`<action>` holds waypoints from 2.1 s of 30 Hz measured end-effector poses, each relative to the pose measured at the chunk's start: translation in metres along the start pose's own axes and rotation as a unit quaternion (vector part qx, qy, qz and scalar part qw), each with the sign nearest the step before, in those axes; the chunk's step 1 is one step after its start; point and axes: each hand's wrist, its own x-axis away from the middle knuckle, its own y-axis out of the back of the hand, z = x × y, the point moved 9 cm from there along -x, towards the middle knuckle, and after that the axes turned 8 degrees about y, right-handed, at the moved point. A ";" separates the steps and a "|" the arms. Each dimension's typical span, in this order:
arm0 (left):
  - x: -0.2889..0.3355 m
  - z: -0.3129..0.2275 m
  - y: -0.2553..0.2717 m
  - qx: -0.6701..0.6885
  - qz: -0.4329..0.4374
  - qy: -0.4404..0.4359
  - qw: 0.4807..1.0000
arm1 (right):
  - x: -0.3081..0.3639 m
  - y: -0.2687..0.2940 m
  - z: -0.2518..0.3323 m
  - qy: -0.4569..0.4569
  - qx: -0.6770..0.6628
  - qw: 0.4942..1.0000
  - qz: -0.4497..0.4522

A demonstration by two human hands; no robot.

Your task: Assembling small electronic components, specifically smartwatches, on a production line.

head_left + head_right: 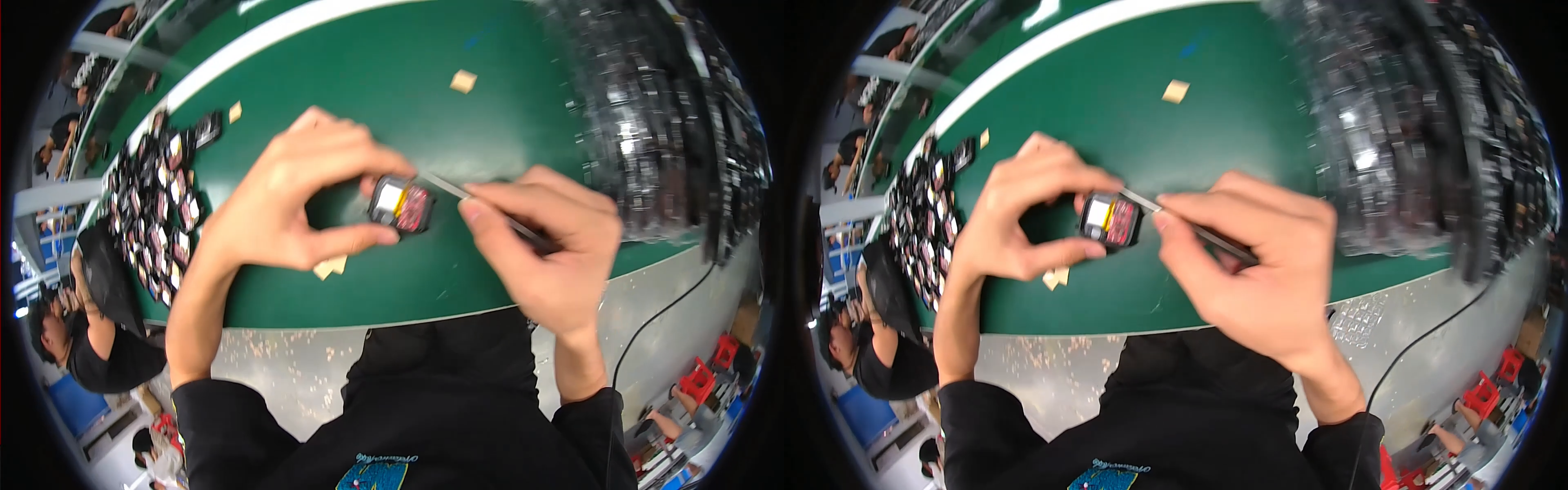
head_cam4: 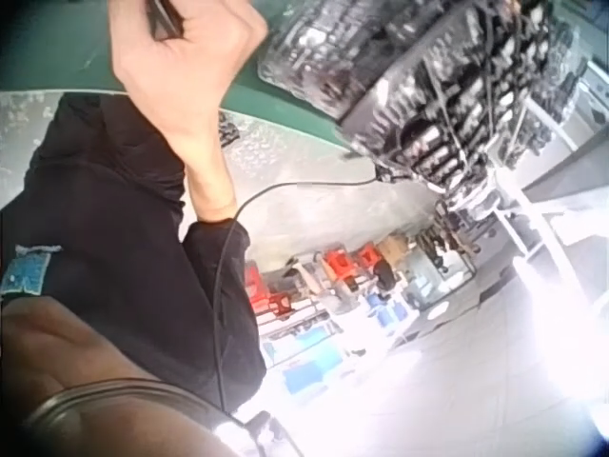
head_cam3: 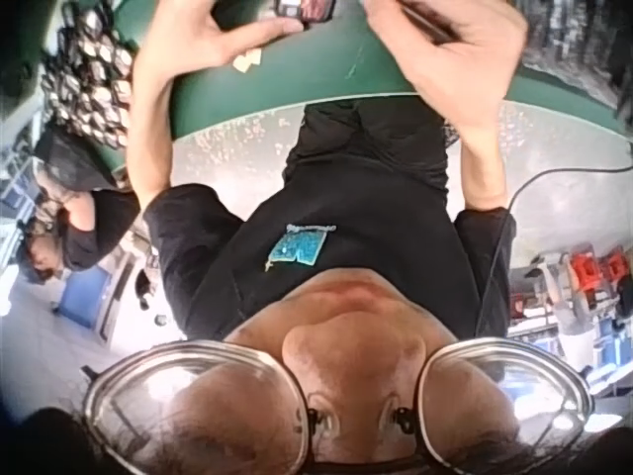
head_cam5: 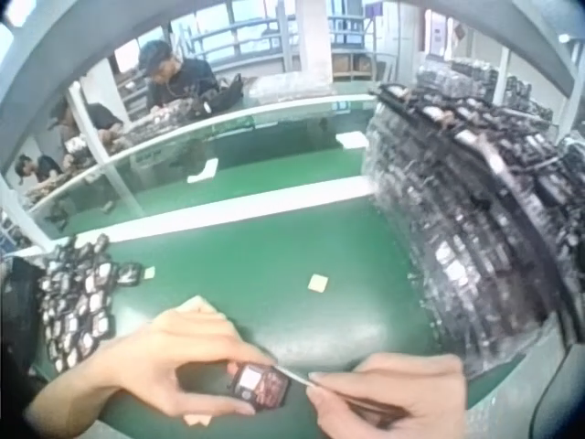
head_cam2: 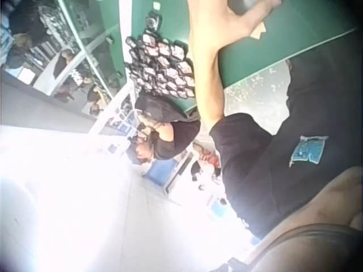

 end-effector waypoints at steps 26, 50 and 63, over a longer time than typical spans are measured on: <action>-0.169 -0.123 0.050 -0.049 -0.070 -0.184 0.979 | 0.006 0.002 -0.008 -0.041 -0.103 0.993 -0.040; 0.111 0.290 0.243 -0.198 -0.273 0.391 0.857 | 0.006 0.003 -0.002 -0.034 -0.065 0.997 -0.037; -0.001 0.009 0.016 0.079 -0.001 0.065 0.995 | 0.007 0.007 -0.011 -0.073 -0.072 0.993 -0.051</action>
